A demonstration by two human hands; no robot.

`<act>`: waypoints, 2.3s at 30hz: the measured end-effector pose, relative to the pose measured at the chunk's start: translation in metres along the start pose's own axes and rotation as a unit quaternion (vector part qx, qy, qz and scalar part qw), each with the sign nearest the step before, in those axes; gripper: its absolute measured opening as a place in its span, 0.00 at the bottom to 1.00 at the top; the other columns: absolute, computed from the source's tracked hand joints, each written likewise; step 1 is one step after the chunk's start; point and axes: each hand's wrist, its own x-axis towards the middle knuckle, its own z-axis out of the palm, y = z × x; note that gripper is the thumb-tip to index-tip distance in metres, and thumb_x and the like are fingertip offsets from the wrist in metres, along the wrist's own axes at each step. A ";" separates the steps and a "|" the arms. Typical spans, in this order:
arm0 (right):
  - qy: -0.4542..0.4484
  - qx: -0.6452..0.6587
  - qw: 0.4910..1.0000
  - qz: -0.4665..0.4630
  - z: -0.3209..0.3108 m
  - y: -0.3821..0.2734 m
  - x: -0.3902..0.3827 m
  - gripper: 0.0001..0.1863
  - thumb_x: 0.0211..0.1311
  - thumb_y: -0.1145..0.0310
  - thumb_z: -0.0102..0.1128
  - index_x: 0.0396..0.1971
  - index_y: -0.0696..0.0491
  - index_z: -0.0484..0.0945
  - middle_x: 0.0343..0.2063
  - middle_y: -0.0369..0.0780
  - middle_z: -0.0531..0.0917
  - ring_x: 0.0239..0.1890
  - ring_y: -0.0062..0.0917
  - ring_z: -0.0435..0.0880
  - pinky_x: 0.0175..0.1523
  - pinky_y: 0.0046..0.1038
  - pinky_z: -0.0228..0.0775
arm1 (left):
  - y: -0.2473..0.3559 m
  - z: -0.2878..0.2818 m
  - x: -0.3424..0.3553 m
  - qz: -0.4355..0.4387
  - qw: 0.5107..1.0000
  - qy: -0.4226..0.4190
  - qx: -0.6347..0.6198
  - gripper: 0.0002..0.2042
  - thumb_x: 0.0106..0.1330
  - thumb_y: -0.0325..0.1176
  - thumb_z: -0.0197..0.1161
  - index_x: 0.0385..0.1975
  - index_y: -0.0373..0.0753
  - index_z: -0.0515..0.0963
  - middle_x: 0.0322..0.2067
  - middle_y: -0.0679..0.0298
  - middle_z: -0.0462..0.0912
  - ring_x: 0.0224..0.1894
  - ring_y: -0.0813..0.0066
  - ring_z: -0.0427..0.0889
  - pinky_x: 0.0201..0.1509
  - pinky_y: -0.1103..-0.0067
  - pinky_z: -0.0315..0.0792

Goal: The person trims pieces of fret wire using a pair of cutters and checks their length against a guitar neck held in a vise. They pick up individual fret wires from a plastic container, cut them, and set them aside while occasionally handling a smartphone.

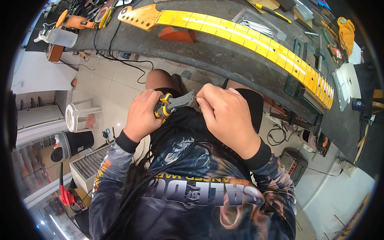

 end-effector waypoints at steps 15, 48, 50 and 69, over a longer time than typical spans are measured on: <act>0.007 0.084 0.996 -0.036 0.005 -0.001 0.021 0.04 0.77 0.71 0.66 0.46 0.54 0.83 0.35 0.40 0.89 0.37 0.35 0.88 0.48 0.36 0.74 | -0.077 -0.014 0.010 -0.168 0.920 0.251 -0.250 0.11 0.65 0.30 0.76 0.42 0.38 0.81 0.30 0.63 0.81 0.26 0.68 0.80 0.34 0.71 0.75; -0.058 0.642 0.725 0.244 -0.025 0.010 0.005 0.10 0.90 0.61 0.61 0.51 0.52 0.77 0.56 0.54 0.93 0.56 0.29 0.93 0.63 0.30 0.82 | -0.069 0.051 -0.068 -0.149 0.961 -0.179 -0.151 0.61 0.60 0.46 0.83 0.91 0.42 0.52 0.90 0.42 0.46 0.92 0.39 0.44 0.92 0.60 0.50; -0.064 0.648 0.720 0.239 -0.024 0.012 0.006 0.10 0.90 0.61 0.61 0.51 0.52 0.77 0.57 0.53 0.93 0.58 0.30 0.93 0.63 0.30 0.82 | -0.085 0.058 -0.085 -0.191 0.916 -0.115 -0.334 0.62 0.58 0.45 0.84 0.91 0.40 0.51 0.91 0.43 0.43 0.92 0.41 0.43 0.93 0.60 0.47; -0.021 0.706 0.671 0.227 -0.015 0.010 0.005 0.07 0.88 0.63 0.63 0.50 0.50 0.79 0.51 0.40 0.90 0.53 0.26 0.90 0.58 0.30 0.81 | -0.077 0.036 -0.068 -0.180 0.941 -0.262 -0.114 0.66 0.56 0.53 0.84 0.93 0.47 0.47 0.91 0.45 0.42 0.92 0.43 0.44 0.90 0.46 0.49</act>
